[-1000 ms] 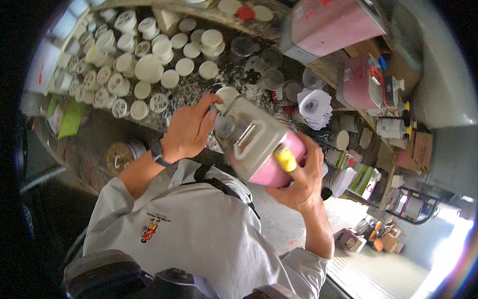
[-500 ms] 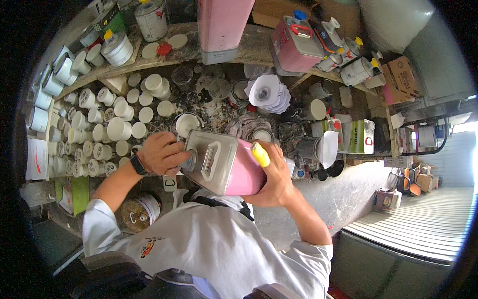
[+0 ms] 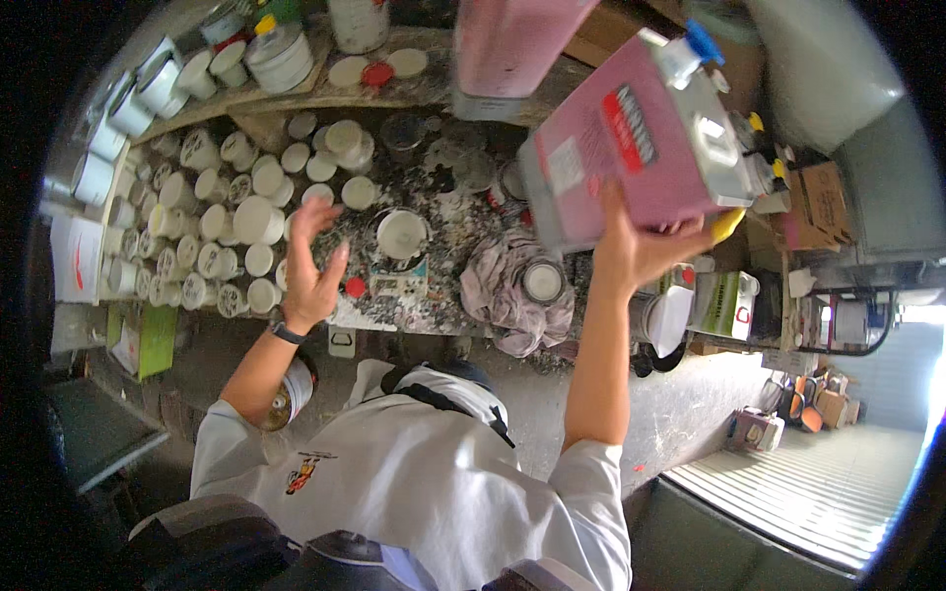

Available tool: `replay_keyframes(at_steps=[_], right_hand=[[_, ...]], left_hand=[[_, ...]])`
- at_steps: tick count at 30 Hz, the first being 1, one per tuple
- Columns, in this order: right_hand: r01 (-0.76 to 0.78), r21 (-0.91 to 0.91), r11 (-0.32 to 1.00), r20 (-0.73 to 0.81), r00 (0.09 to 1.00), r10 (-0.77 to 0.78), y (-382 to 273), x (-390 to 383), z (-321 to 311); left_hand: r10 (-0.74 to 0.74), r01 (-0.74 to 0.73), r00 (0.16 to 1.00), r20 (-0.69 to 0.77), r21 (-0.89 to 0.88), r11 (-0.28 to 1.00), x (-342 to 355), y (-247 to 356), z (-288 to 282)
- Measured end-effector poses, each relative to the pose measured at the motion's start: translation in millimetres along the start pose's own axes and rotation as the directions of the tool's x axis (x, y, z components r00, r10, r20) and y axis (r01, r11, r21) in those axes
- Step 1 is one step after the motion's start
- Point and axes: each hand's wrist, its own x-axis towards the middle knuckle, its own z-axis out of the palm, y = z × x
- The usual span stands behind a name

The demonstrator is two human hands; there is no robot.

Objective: The person walks to a workbench, picks up a pink MESTEO can, pours its contents into a small white cup, then uses a yellow stir stick to mix the liquid. The person then pours the mixed liquid into a larger white container and continues stirring.

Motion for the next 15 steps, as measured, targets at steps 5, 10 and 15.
replay_keyframes(at_steps=[5,10,15], right_hand=[[0.198,-0.204,0.959,-0.004,0.979,-0.203,57.1,45.4,85.0],[0.127,-0.334,0.934,0.004,0.991,-0.134,94.3,61.9,128.2],[0.294,-0.494,0.818,0.184,0.955,-0.232,116.2,27.0,109.2]], left_hand=[[-0.289,0.288,0.956,0.055,0.031,0.957,-94.6,-40.2,19.1],[-0.429,0.432,0.894,0.129,0.011,0.902,-141.5,-76.2,56.6],[-0.454,0.445,0.887,0.081,0.108,0.889,-117.3,-119.7,99.0]])
